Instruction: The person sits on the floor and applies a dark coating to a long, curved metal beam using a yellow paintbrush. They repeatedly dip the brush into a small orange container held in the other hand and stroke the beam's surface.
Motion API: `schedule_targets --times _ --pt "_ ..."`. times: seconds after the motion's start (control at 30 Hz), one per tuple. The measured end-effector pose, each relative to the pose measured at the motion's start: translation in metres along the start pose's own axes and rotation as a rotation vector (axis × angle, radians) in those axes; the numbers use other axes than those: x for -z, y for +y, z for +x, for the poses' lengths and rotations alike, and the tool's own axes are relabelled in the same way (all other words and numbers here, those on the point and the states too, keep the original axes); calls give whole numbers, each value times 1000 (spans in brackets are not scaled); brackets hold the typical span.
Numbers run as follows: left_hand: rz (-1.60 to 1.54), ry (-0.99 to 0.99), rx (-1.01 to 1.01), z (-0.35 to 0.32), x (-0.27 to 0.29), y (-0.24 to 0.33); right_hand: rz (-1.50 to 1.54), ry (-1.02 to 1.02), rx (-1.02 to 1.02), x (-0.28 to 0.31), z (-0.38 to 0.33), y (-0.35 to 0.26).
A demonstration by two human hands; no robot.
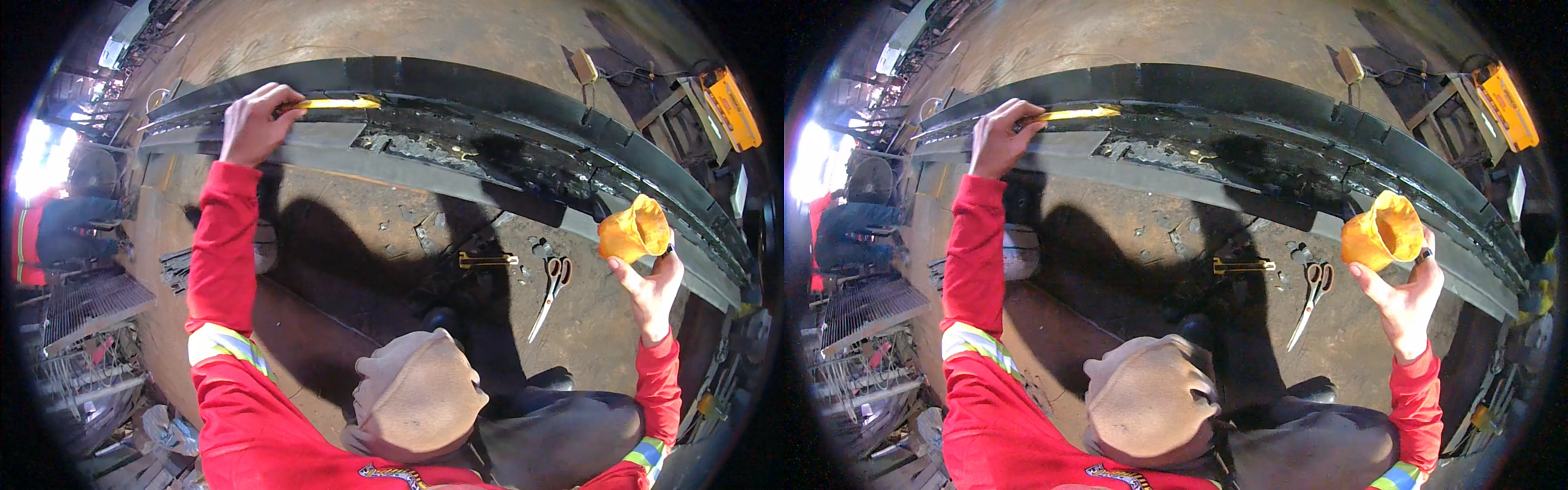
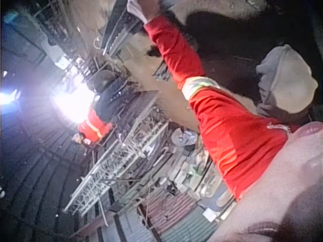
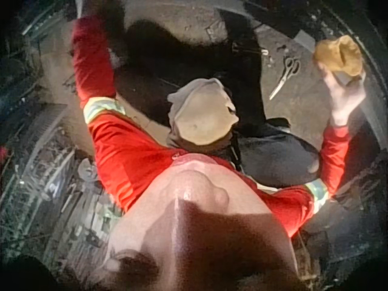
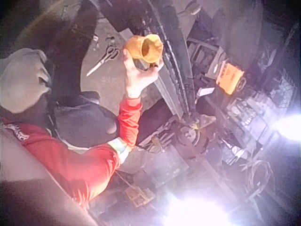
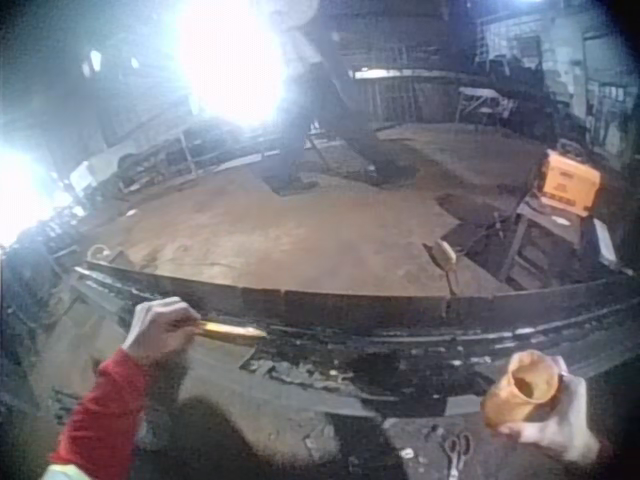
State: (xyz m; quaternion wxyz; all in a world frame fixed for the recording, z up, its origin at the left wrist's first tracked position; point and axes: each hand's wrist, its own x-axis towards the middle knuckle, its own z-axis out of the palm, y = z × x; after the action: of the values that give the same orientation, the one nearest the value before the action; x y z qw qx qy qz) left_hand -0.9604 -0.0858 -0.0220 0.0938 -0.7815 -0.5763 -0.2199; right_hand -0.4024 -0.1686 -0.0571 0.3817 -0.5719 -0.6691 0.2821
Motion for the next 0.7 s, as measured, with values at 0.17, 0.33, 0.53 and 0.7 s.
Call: schedule_targets --times 0.17,0.33,0.53,0.7 --pt "31 16 -4 7 -14 15 18 1 41 -2 1 2" --pt "43 26 -56 7 -15 20 17 3 38 -1 0 2" --pt "-79 30 49 7 -5 21 27 2 34 -2 -1 1" --pt "-132 82 70 -5 20 0 24 8 26 -3 -1 3"
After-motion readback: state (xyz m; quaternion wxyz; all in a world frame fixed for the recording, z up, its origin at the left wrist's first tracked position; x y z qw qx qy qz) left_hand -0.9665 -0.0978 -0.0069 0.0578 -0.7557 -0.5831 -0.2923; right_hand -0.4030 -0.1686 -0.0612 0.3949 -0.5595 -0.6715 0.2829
